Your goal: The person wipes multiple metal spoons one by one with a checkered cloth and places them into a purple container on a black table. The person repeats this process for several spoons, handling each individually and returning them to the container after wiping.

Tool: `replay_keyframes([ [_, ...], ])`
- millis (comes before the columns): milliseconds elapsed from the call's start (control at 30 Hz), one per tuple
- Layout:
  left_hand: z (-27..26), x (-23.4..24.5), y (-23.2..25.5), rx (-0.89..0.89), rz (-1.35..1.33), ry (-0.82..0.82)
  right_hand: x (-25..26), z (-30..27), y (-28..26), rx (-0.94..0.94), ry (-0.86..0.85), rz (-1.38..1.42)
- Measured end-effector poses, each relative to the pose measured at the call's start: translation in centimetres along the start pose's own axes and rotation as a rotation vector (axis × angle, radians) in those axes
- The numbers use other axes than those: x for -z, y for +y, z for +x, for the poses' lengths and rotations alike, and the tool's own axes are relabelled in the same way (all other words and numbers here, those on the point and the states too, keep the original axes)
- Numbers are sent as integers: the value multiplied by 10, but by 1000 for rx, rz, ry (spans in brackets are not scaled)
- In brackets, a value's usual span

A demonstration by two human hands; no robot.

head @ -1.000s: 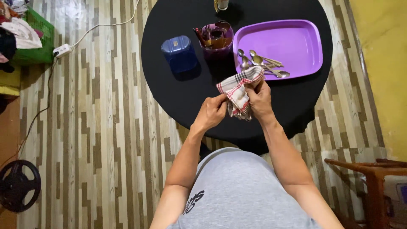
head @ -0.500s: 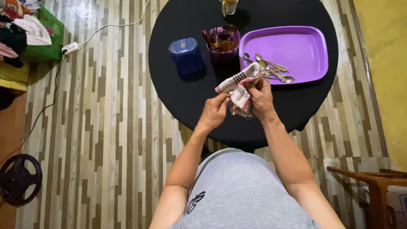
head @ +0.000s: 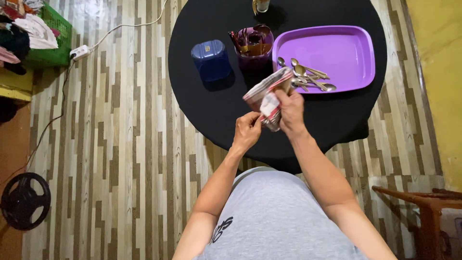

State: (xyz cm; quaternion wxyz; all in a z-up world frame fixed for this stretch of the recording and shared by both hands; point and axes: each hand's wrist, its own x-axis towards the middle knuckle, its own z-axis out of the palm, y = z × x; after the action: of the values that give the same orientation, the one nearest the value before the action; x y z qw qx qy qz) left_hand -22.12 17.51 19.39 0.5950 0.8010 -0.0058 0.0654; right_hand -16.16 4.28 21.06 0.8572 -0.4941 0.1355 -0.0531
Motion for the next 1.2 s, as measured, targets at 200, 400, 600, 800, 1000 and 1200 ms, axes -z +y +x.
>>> replay_keyframes([
  [200,-1,5,-5,71,-9,-22,1,1,14,-57,-13,-37],
  [400,-2,-11,-27,289,-535,90,-11,0,-9,86,39,-60],
  [600,-4,-10,-33,223,-333,154,-12,-17,16,54,1,-159],
  [800,-11,-15,-34,273,-482,96,0,16,15,-29,28,12],
  [1000,10,-7,-60,224,-151,135,-5,-14,25,59,-74,-352],
  [1200,12,-7,-20,289,-405,36,-11,7,-13,21,-34,-149],
])
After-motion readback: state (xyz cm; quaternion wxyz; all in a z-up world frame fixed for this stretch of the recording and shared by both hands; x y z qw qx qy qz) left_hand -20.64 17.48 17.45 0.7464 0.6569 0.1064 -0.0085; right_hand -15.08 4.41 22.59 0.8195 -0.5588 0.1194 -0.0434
